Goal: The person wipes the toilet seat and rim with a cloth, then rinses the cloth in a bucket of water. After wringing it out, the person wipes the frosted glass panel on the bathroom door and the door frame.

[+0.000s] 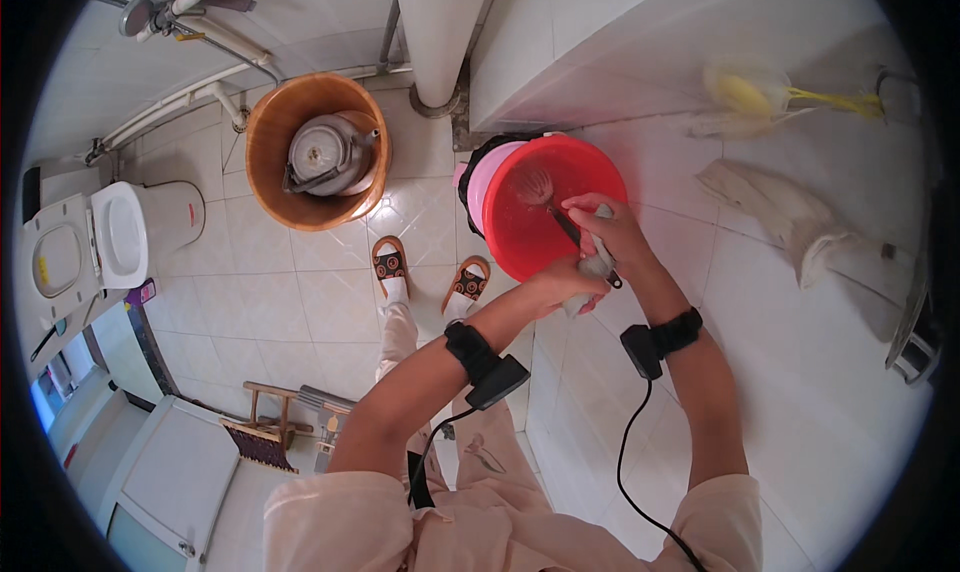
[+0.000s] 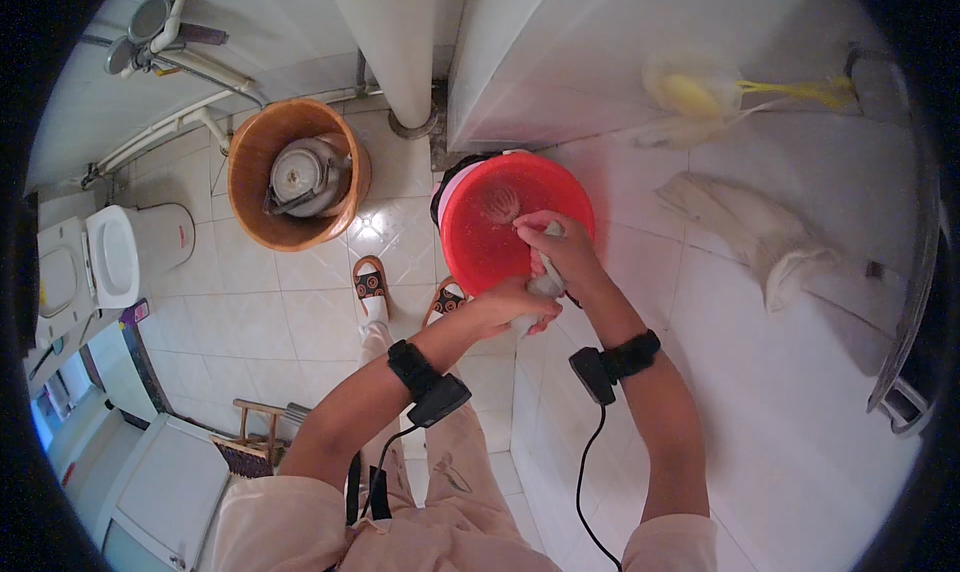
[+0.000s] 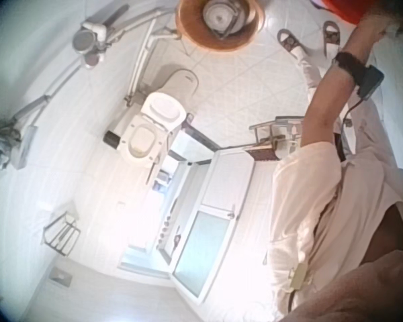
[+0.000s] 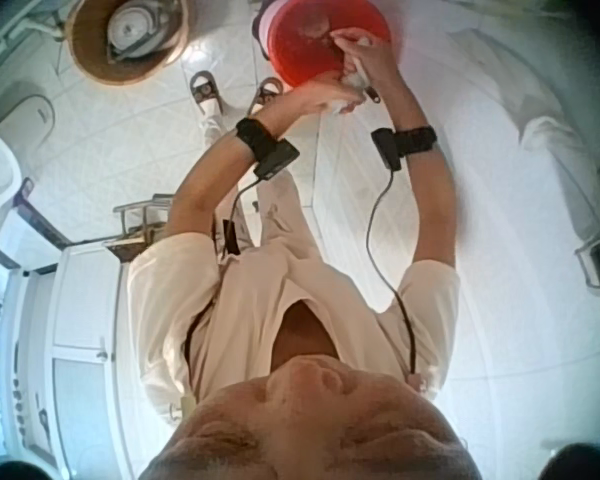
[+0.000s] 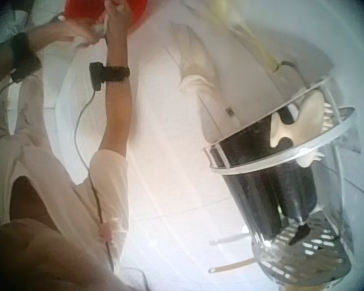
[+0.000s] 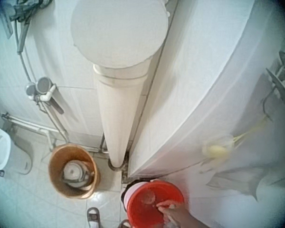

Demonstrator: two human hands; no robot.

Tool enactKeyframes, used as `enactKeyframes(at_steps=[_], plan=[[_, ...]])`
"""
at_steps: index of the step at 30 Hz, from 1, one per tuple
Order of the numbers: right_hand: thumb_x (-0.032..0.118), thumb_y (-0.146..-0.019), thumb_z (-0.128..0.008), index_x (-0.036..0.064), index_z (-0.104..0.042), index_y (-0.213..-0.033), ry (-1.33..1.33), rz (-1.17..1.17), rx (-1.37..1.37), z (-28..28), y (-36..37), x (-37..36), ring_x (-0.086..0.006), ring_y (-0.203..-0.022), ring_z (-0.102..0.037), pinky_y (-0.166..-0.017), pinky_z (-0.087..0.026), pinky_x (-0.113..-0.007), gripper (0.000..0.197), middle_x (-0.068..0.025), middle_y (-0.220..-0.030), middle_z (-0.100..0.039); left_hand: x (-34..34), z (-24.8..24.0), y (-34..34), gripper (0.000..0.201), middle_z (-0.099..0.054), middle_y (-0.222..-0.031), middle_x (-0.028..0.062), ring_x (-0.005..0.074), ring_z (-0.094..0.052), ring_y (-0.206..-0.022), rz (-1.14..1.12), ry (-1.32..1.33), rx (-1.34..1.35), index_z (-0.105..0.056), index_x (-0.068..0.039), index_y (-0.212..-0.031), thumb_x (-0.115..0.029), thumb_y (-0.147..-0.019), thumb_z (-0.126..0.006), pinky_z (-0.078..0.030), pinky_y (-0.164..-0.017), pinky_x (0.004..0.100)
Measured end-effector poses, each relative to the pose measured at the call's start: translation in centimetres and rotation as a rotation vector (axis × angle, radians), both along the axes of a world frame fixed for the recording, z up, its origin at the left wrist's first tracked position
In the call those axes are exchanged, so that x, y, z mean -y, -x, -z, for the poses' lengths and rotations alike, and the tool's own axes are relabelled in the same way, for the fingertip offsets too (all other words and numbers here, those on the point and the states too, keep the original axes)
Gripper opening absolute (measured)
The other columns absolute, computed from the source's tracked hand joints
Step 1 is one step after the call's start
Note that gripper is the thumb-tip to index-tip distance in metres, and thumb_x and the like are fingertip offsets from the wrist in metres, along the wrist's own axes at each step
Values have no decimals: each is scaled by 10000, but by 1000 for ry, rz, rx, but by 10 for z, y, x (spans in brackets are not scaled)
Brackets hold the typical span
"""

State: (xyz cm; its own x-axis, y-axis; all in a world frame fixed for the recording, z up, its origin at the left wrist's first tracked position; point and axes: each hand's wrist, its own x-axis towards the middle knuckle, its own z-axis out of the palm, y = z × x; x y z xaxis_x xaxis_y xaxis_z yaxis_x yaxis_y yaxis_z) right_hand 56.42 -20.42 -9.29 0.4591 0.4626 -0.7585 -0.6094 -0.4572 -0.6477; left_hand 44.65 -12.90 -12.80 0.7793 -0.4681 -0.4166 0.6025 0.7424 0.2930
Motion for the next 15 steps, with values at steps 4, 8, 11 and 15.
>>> enactKeyframes(at_steps=[4, 8, 11, 15], plan=[[160, -872, -663, 18, -640, -972, 96, 64, 110, 37, 4, 4, -101, -415, -463, -398, -385, -278, 176, -13, -549, -507, 16, 19, -7, 233, -584, -680, 57, 156, -586, -588, 21, -372, -56, -581, -7, -911, -123, -754, -710, -454, -509, 300], [158, -878, -649, 22, -662, -918, 145, 141, 224, 61, 6, 7, -107, -409, -462, -386, -375, -283, 142, -15, -533, -501, 29, 33, -11, 301, -641, -720, 115, 221, -644, -661, -39, -793, -60, -624, 38, -861, -209, -730, -733, -496, -584, 356], [152, -876, -641, 22, -677, -873, 163, 184, 297, 76, 9, 8, -111, -416, -470, -386, -374, -284, 135, -22, -539, -518, 34, 39, -13, 380, -665, -797, 206, 319, -671, -756, -15, -1008, -85, -639, 65, -908, -253, -720, -729, -510, -665, 407], [138, -875, -630, 19, -689, -839, 207, 209, 405, 92, 12, 8, -116, -425, -478, -392, -379, -284, 137, -32, -552, -541, 36, 44, -14, 381, -644, -878, 298, 404, -649, -883, 4, -1115, -118, -645, 67, -950, -241, -732, -693, -506, -744, 443]])
